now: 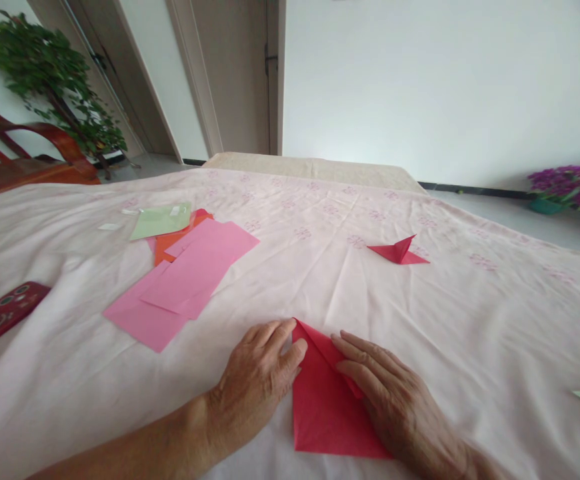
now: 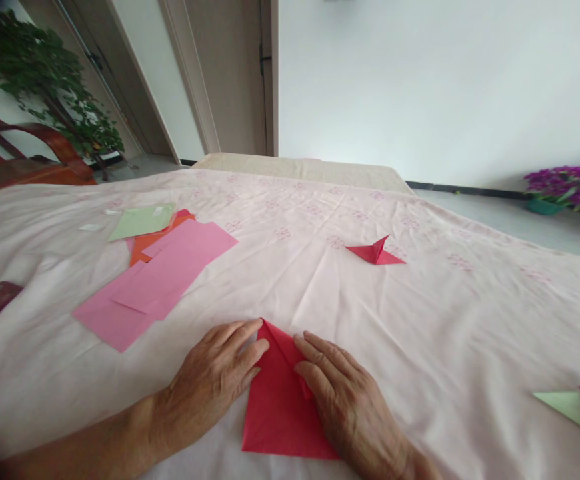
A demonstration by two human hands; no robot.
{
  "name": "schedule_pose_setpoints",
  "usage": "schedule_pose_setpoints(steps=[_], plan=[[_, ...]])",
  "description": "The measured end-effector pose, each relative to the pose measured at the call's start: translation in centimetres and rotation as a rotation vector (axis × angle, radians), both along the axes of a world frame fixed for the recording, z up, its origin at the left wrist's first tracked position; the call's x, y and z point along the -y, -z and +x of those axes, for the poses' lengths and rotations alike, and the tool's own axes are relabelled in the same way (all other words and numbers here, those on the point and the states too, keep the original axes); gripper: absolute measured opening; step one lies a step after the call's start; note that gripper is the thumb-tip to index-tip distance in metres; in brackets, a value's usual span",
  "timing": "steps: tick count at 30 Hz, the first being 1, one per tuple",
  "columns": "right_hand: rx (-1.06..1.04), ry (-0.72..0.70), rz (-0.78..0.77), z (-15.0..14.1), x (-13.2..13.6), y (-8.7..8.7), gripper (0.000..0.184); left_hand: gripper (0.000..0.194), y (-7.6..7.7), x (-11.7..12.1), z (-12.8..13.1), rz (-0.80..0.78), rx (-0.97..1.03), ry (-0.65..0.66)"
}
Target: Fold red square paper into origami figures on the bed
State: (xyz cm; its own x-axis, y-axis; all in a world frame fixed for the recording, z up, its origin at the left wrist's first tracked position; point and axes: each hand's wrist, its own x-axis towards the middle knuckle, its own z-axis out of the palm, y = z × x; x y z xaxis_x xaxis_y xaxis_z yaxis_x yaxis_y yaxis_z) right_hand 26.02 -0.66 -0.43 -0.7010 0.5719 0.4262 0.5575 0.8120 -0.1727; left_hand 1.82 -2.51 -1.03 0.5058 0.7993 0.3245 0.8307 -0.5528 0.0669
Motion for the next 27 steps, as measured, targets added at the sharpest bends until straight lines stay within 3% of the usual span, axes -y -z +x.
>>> schedule_pose_setpoints(steps=[12, 21, 27], plan=[[0.113, -0.012, -0.121, -0.11, -0.19, 0.48, 0.018, 0.024, -0.18, 0.25, 0.14, -0.006, -0.025, -0.037], [0.11, -0.027, -0.106, -0.36, -0.47, 0.27, 0.017, 0.023, -0.13, 0.58, 0.0, -0.024, -0.084, -0.063], [0.088, -0.028, -0.095, -0.51, -0.45, -0.05, 0.018, 0.025, -0.23, 0.17, -0.15, -0.084, -0.106, 0.001]])
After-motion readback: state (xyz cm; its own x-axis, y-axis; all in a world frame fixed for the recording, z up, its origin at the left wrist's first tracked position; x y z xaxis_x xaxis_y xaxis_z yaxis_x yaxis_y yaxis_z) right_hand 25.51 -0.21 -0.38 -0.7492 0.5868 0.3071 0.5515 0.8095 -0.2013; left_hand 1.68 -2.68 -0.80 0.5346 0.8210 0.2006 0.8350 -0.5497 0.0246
